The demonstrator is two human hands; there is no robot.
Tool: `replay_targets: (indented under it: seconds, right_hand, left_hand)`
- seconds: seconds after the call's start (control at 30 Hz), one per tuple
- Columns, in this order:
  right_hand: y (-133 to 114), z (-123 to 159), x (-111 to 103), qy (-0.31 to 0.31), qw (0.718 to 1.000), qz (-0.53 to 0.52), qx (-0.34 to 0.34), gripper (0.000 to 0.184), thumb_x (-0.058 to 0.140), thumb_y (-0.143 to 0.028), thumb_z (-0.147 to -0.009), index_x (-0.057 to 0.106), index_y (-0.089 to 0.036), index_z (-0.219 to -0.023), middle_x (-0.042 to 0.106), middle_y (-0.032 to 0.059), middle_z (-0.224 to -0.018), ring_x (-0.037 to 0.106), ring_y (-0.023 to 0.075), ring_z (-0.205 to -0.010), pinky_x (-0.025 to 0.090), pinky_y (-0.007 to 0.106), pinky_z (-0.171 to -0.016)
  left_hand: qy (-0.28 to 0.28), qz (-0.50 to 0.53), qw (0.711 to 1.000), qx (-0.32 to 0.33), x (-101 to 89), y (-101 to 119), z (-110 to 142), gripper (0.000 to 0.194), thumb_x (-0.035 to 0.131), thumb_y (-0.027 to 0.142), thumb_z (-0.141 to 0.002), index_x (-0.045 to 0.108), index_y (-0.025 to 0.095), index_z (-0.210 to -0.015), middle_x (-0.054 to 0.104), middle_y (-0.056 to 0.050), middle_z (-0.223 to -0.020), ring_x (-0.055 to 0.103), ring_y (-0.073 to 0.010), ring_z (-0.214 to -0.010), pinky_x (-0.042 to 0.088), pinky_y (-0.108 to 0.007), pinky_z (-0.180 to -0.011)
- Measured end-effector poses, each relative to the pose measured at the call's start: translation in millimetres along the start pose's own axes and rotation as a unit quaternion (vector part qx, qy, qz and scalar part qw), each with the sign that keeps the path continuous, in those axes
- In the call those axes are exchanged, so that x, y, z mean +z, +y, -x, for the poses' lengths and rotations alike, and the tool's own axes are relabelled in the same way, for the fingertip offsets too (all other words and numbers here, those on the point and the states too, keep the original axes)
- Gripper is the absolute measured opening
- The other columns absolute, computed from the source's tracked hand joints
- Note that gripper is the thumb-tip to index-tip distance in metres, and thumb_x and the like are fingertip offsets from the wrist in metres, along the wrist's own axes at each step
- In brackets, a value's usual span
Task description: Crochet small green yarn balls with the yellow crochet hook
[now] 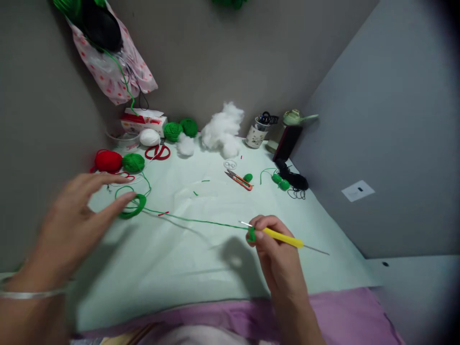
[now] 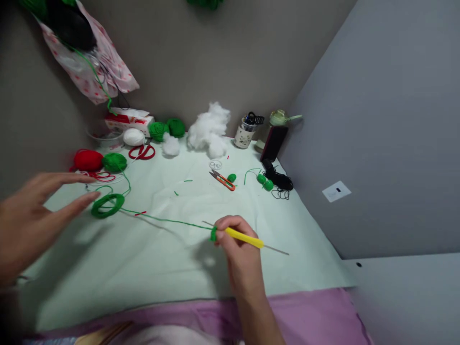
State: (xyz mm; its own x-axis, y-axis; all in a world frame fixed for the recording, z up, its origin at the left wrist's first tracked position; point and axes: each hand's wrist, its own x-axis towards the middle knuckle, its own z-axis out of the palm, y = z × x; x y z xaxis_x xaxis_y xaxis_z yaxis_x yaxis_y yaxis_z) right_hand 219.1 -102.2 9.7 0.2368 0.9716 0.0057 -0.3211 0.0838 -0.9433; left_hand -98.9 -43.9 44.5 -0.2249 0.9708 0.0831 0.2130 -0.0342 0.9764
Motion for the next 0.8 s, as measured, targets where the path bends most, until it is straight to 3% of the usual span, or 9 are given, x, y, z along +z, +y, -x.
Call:
replay_targets:
  seconds: [0.07, 0.13, 0.23, 0.33, 0.47, 0.53, 0.63, 0.7, 0.8]
  right_hand:
    - [2.2, 6.4, 10.0, -0.059, 0.998, 0.03, -0.021, 0.009, 0.08, -0.017, -0.08, 0.074, -0.023, -0.078, 0.066, -0.0011, -0.078, 0.059, 0.0112, -0.067, 0.045, 0.022, -0.061]
    - [1.7, 10.7, 16.9, -0.103, 0.992, 0.05, -0.049, 0.011, 0.077, -0.014, -0.084, 0.075, -0.024, -0.081, 0.068, -0.0012, -0.08, 0.06, 0.0113, -0.07, 0.046, 0.022, -0.063]
    - [-0.3, 11.9, 20.9, -0.108, 0.989, 0.06, -0.085, 0.014, 0.076, -0.011, -0.085, 0.075, -0.025, -0.083, 0.068, -0.0019, -0.079, 0.061, 0.0112, -0.071, 0.046, 0.022, -0.064]
    - [1.3, 11.0, 21.4, -0.084, 0.989, 0.078, -0.093, 0.014, 0.074, -0.011, -0.087, 0.075, -0.025, -0.084, 0.068, -0.0021, -0.079, 0.06, 0.0111, -0.07, 0.046, 0.022, -0.062]
    - [8.6, 13.8, 24.4, -0.06, 0.987, 0.115, -0.098, 0.015, 0.072, -0.01, -0.086, 0.075, -0.025, -0.082, 0.068, -0.0017, -0.079, 0.061, 0.0119, -0.071, 0.047, 0.023, -0.063]
    - [11.3, 16.2, 27.0, -0.049, 0.985, 0.121, -0.113, 0.016, 0.073, -0.009, -0.085, 0.075, -0.025, -0.083, 0.068, -0.0015, -0.08, 0.062, 0.0125, -0.072, 0.048, 0.023, -0.064]
    - [11.9, 18.6, 30.1, -0.038, 0.981, 0.128, -0.14, 0.018, 0.073, -0.008, -0.086, 0.075, -0.026, -0.085, 0.069, -0.0015, -0.081, 0.064, 0.0127, -0.074, 0.05, 0.023, -0.065]
    - [11.0, 19.3, 31.5, -0.032, 0.978, 0.136, -0.155, 0.019, 0.073, -0.007, -0.086, 0.075, -0.026, -0.086, 0.069, -0.0016, -0.081, 0.065, 0.0127, -0.077, 0.051, 0.023, -0.067]
    - [9.7, 19.6, 33.4, -0.032, 0.974, 0.149, -0.168, 0.021, 0.073, -0.006, -0.086, 0.075, -0.027, -0.086, 0.07, -0.0017, -0.082, 0.066, 0.0127, -0.078, 0.052, 0.022, -0.067]
  left_hand:
    - [-0.014, -0.05, 0.998, 0.041, 44.4, 6.9, 21.5, 0.023, 0.079, 0.039, -0.087, 0.068, 0.024, -0.073, 0.065, 0.003, -0.083, 0.059, -0.0192, -0.085, 0.044, -0.027, -0.075]
    - [-0.141, 0.06, 0.988, 0.021, 80.6, 8.4, 41.1, 0.053, 0.063, 0.06, -0.095, 0.051, 0.023, -0.059, 0.051, 0.001, -0.063, 0.055, -0.0191, -0.07, 0.045, -0.029, -0.066]
    - [-0.423, 0.234, 0.874, -0.051, 102.6, 11.1, 57.2, 0.065, 0.051, 0.075, -0.095, 0.05, 0.022, -0.057, 0.041, 0.003, -0.058, 0.039, -0.0134, -0.053, 0.042, -0.027, -0.052]
    - [-0.365, 0.481, 0.785, -0.134, 89.3, 26.8, 59.0, 0.065, 0.055, 0.077, -0.092, 0.053, 0.022, -0.058, 0.04, 0.005, -0.058, 0.028, -0.0086, -0.042, 0.036, -0.024, -0.037]
    - [-0.101, 0.46, 0.882, 0.007, 70.0, 42.3, 55.0, 0.047, 0.05, 0.066, -0.101, 0.07, 0.031, -0.078, 0.067, 0.003, -0.082, 0.067, -0.0179, -0.087, 0.062, -0.041, -0.095]
    - [-0.059, 0.243, 0.948, 0.196, 73.8, 34.3, 55.0, 0.064, 0.032, 0.064, -0.107, 0.068, 0.03, -0.068, 0.075, 0.002, -0.099, 0.064, -0.0242, -0.122, 0.036, -0.055, -0.125]
    - [-0.106, 0.029, 0.95, 0.292, 91.2, 9.6, 59.4, 0.041, 0.062, 0.051, -0.1, 0.075, 0.03, -0.067, 0.079, 0.0, -0.113, 0.051, -0.0324, -0.142, -0.012, -0.056, -0.131]
    - [-0.12, -0.078, 0.948, 0.284, 104.4, -4.5, 65.0, 0.009, 0.078, 0.037, -0.09, 0.08, 0.03, -0.085, 0.076, -0.005, -0.127, 0.045, -0.037, -0.147, -0.006, -0.061, -0.129]
    - [-0.15, 0.022, 0.982, 0.114, 119.3, -11.8, 74.2, 0.041, 0.08, 0.038, -0.086, 0.072, 0.026, -0.125, 0.072, -0.011, -0.123, 0.057, -0.0346, -0.132, 0.034, -0.057, -0.119]
